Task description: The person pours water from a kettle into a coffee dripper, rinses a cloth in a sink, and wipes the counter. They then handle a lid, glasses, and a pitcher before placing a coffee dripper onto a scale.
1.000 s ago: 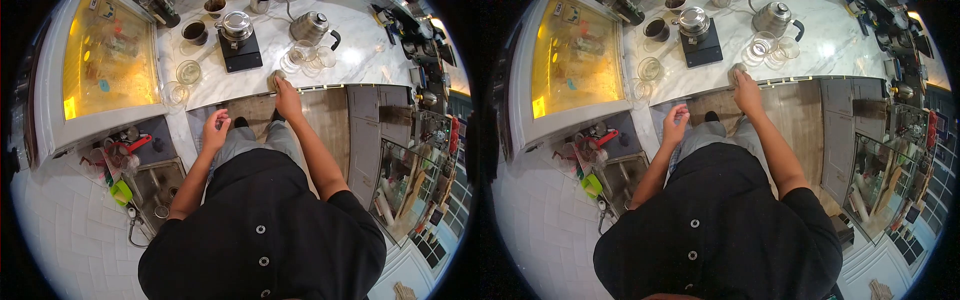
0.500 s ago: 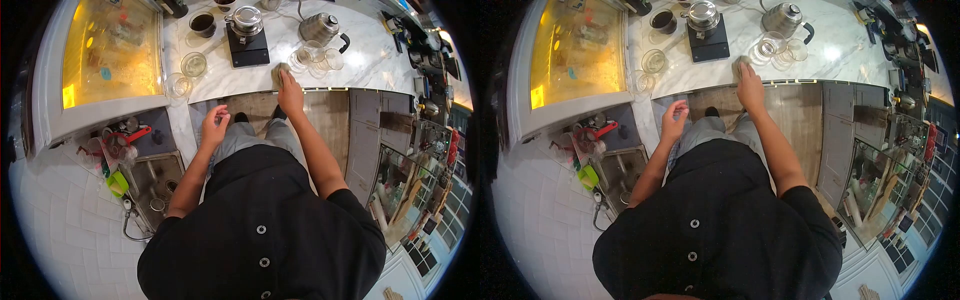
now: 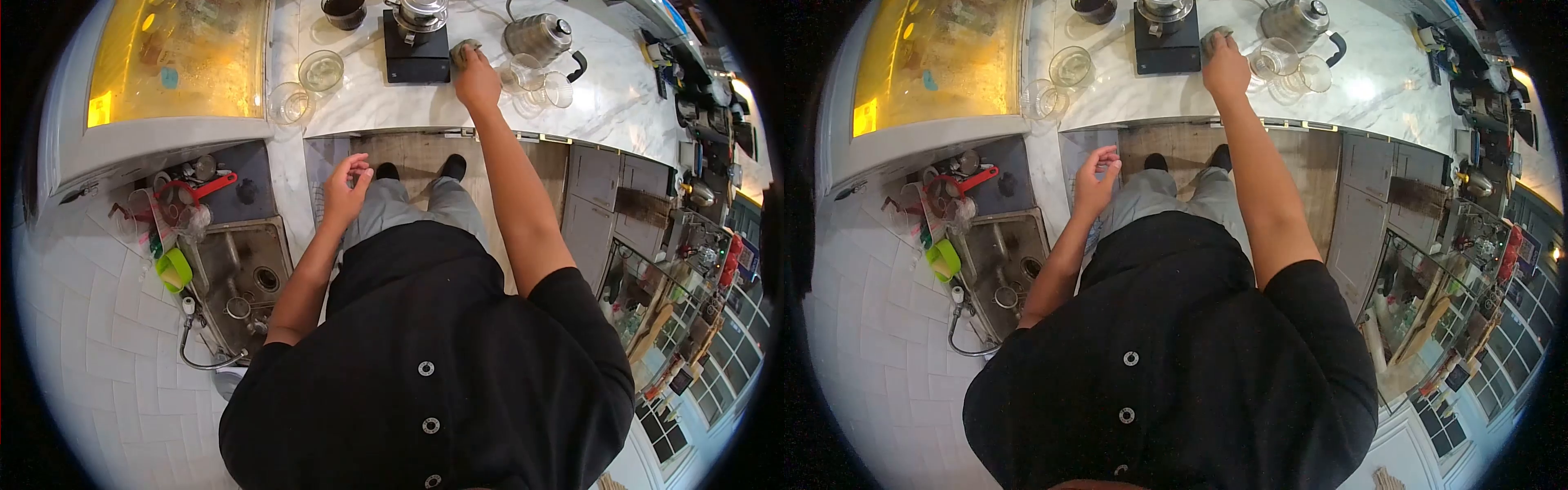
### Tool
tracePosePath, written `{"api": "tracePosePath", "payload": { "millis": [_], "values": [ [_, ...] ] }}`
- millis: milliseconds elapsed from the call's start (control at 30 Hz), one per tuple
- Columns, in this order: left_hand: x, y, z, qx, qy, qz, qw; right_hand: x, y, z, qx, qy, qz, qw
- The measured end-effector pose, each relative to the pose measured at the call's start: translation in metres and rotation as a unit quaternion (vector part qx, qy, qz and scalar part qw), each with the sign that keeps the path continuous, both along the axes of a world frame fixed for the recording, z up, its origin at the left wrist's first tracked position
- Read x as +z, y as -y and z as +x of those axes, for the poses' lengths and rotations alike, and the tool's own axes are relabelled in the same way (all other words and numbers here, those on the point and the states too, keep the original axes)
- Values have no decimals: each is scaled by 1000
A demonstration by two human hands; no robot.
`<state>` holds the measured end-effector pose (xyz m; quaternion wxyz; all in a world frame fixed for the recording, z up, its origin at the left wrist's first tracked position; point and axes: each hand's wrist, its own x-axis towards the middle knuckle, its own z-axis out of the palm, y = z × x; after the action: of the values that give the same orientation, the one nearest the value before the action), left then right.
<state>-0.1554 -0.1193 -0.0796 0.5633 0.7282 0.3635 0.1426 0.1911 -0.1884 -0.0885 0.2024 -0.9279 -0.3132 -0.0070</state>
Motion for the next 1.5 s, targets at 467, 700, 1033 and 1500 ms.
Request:
{"api": "tracePosePath", "payload": {
  "millis": [467,700,1033,1500],
  "values": [
    [10,0,-2,0,4,14,1000,27,83,-76,44,-66,62,995],
    [13,1,-14,4,10,13,1000,3,-6,-14,-11,-41,42,998],
    [10,5,-33,48,-2,-14,999,-11,56,-108,78,-80,106,988],
    [9,-2,-37,68,22,11,997,-1,25,-138,230,-92,76,966]
  ]
}}
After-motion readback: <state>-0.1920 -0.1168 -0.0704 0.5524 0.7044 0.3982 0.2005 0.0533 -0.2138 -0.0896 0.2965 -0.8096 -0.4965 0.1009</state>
